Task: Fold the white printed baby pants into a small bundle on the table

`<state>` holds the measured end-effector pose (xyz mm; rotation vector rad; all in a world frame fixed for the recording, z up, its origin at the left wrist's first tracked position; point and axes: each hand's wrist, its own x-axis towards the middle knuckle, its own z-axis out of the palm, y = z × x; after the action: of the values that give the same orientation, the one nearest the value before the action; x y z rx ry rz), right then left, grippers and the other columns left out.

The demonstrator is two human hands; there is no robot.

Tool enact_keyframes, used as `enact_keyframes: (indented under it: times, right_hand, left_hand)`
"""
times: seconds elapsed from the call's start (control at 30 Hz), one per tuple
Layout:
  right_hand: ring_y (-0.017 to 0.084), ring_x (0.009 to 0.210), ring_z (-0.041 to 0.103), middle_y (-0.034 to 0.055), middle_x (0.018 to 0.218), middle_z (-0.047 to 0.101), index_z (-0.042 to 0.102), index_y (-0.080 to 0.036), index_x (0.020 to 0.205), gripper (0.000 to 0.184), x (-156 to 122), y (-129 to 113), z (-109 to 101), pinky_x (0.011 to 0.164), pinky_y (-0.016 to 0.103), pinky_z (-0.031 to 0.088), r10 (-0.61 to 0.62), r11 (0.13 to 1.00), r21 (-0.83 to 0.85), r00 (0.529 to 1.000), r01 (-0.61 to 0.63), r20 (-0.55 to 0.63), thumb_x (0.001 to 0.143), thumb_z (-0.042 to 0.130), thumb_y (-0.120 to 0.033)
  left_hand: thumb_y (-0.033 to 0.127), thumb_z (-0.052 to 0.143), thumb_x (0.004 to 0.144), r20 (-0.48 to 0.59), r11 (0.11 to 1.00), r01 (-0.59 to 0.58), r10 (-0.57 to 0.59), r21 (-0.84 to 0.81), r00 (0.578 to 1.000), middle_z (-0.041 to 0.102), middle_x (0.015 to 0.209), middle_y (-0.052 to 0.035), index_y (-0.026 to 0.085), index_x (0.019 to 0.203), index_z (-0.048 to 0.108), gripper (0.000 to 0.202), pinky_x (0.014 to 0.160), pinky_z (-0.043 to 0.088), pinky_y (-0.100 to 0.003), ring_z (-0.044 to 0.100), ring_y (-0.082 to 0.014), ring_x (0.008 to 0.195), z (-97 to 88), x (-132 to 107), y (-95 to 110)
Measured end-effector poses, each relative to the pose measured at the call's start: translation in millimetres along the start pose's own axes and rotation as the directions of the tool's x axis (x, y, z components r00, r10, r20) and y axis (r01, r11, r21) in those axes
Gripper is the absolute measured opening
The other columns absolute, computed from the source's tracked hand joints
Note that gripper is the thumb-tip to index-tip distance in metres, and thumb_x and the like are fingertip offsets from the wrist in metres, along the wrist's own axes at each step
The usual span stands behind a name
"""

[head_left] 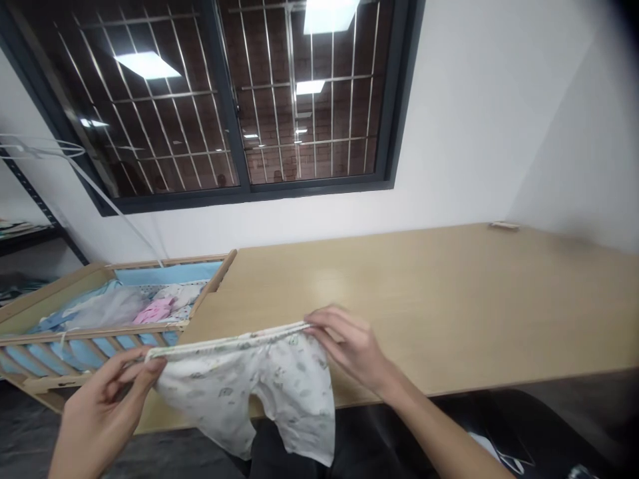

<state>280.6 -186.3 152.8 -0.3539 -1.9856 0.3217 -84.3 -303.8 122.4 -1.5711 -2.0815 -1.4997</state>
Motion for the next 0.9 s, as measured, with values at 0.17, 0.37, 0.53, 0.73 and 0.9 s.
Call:
enact_keyframes:
  times: [0.17, 0.37, 0.53, 0.73, 0.9]
  right_hand:
    - [0.021, 0.098, 0.068, 0.0074, 0.105, 0.071, 0.071, -0.025, 0.112, 0.021, 20, 48, -24, 0.088, 0.037, 0.056, 0.166, 0.978, -0.129, 0.986, -0.164, 0.0, 0.101, 0.053, -0.025]
    - [0.023, 0.104, 0.064, 0.0112, 0.109, 0.069, 0.071, -0.018, 0.11, 0.028, 10, 160, -7, 0.094, 0.037, 0.05, 0.445, 0.868, -0.279, 0.893, -0.41, 0.073, 0.097, 0.047, -0.013]
    - [0.022, 0.107, 0.061, 0.0113, 0.113, 0.069, 0.068, -0.012, 0.113, 0.032, -10, 245, 26, 0.094, 0.031, 0.045, 0.619, 0.742, -0.42, 0.774, -0.522, 0.131, 0.089, 0.049, -0.003]
    - [0.019, 0.096, 0.06, 0.0095, 0.104, 0.066, 0.069, -0.01, 0.1, 0.03, -18, 303, 50, 0.083, 0.025, 0.044, 0.719, 0.643, -0.491, 0.685, -0.588, 0.121, 0.08, 0.051, 0.001]
    - [0.018, 0.093, 0.057, 0.0119, 0.112, 0.062, 0.068, -0.009, 0.103, 0.035, -14, 334, 56, 0.077, 0.021, 0.042, 0.778, 0.568, -0.532, 0.62, -0.628, 0.099, 0.072, 0.06, 0.002]
  left_hand:
    - [0.065, 0.055, 0.087, 0.238, 0.987, -0.113, 0.137, -0.111, 0.962, 0.072, 0.09, -0.0026, 0.023, 0.102, 0.065, 0.045, 0.079, 0.053, -0.03, 0.067, -0.0211, 0.084, 57.2, 45, 32]
    - [0.053, 0.036, 0.098, 0.456, 0.987, -0.138, 0.088, 0.077, 0.886, 0.067, 0.091, -0.0029, 0.022, 0.098, 0.059, 0.038, 0.072, 0.048, -0.028, 0.063, -0.0189, 0.081, 162.5, 80, 23]
    - [0.034, 0.032, 0.103, 0.528, 0.949, -0.112, -0.063, 0.293, 0.847, 0.068, 0.106, -0.0113, 0.019, 0.102, 0.056, 0.028, 0.082, 0.046, -0.031, 0.064, -0.0225, 0.1, 243.9, 84, 10]
    - [0.036, 0.048, 0.102, 0.517, 0.886, -0.104, -0.164, 0.451, 0.84, 0.065, 0.119, -0.0123, 0.016, 0.119, 0.06, 0.028, 0.092, 0.051, -0.04, 0.063, -0.0236, 0.108, 305.0, 88, -2]
    - [0.04, 0.063, 0.095, 0.492, 0.849, -0.108, -0.192, 0.517, 0.849, 0.061, 0.128, -0.0094, 0.018, 0.126, 0.059, 0.038, 0.092, 0.055, -0.046, 0.063, -0.0237, 0.109, 328.1, 98, -2]
